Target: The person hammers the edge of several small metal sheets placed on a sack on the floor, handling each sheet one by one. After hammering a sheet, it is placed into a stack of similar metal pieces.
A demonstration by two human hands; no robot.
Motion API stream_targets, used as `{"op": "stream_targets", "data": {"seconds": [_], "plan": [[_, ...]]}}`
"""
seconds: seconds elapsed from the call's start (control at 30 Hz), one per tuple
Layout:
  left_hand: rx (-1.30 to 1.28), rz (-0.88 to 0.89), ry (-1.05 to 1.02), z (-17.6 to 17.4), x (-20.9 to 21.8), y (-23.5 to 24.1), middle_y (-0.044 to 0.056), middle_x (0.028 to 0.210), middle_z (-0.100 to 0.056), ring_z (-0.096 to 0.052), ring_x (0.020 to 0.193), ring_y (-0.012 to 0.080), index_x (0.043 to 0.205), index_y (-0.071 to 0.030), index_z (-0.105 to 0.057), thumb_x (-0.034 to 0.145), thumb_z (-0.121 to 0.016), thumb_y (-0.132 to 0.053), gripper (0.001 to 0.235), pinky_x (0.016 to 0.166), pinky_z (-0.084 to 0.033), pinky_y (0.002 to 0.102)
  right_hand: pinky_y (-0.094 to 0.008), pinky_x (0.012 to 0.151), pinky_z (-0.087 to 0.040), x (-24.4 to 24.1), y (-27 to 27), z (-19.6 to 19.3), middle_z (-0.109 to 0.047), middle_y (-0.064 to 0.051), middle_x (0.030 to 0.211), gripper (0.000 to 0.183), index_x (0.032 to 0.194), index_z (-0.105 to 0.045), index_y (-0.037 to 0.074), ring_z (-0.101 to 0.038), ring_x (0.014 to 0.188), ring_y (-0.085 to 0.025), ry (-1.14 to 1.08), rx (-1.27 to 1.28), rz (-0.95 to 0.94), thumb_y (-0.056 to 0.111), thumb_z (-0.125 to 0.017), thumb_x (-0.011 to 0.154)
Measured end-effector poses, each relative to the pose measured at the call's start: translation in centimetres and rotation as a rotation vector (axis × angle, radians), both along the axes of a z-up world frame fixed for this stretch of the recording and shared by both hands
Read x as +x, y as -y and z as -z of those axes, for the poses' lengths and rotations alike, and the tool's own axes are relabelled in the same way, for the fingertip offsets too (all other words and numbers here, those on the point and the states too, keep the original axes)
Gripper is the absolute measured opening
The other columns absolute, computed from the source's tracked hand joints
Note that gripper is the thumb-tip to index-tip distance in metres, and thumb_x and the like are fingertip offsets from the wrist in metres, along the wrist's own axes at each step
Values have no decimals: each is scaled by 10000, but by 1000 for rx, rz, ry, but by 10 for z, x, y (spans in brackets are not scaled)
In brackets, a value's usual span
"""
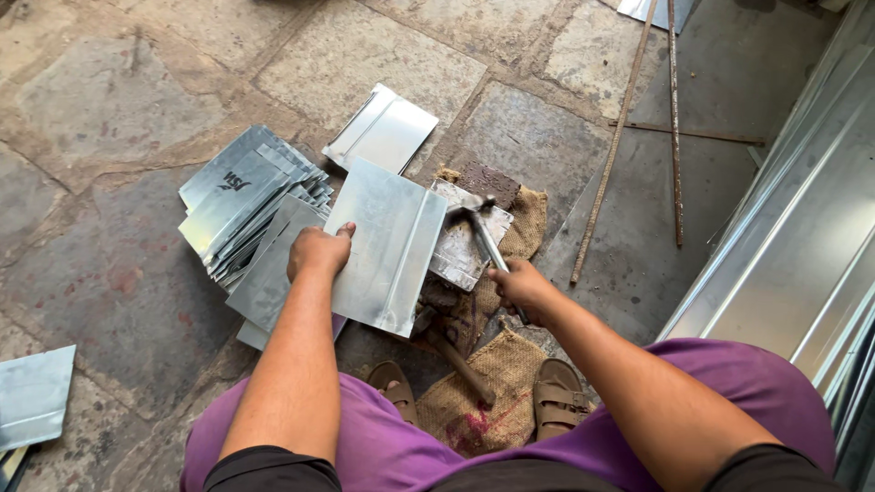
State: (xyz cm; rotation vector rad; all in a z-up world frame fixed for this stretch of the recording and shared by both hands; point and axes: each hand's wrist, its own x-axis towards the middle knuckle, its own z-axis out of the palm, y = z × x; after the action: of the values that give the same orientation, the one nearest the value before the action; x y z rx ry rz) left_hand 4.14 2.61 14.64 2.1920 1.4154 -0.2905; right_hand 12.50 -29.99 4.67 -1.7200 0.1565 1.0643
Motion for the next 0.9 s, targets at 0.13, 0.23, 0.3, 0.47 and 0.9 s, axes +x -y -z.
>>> {"op": "stream_targets", "data": {"seconds": [0.13, 0.23, 0.3, 0.47, 0.9], "plan": [[-8, 30, -19, 7, -1, 3, 136, 1314, -691, -667, 1193, 337, 1289, -117, -679, 863, -703, -647, 680, 961, -546, 477, -293, 421, -428, -11, 14, -55, -597, -51, 790, 251, 1261, -522, 171, -459, 518, -120, 308, -359, -95, 158, -559, 1013], [-50, 56, -36, 9, 1, 9, 127, 1311, -677, -660, 1193, 317, 1292, -135, -662, 783, -765, -664, 741, 949, -551, 460, -276, 397, -435, -5, 25, -102, -577, -53, 754, 148, 1152, -521, 102, -499, 507, -121, 555, -376, -123, 129, -526, 1006], [-22, 109, -49, 10, 8, 14, 132, 1305, -673, -657, 1189, 315, 1280, -117, -659, 767, -779, -677, 769, 935, -557, 459, -282, 375, -448, -4, 31, -126, -549, -47, 694, 81, 1105, -493, 88, -520, 476, -137, 818, -224, -94, 117, -505, 1030], [-9, 170, -65, 18, 17, 20, 139, 1276, -699, -672, 1175, 315, 1261, -98, -667, 786, -777, -669, 751, 933, -563, 452, -309, 469, -475, -10, 46, -124, -502, -39, 689, 97, 1037, -447, 41, -548, 520, -164, 1626, 23, 28, 94, -522, 1066], [-2, 246, -49, 30, 16, 28, 168, 1297, -684, -659, 1202, 344, 1299, -80, -624, 830, -746, -649, 747, 960, -555, 475, -342, 395, -467, 0, 30, -109, -598, -76, 729, 145, 1143, -530, 69, -530, 496, -156, 900, -257, -124, 116, -523, 1006]]}}
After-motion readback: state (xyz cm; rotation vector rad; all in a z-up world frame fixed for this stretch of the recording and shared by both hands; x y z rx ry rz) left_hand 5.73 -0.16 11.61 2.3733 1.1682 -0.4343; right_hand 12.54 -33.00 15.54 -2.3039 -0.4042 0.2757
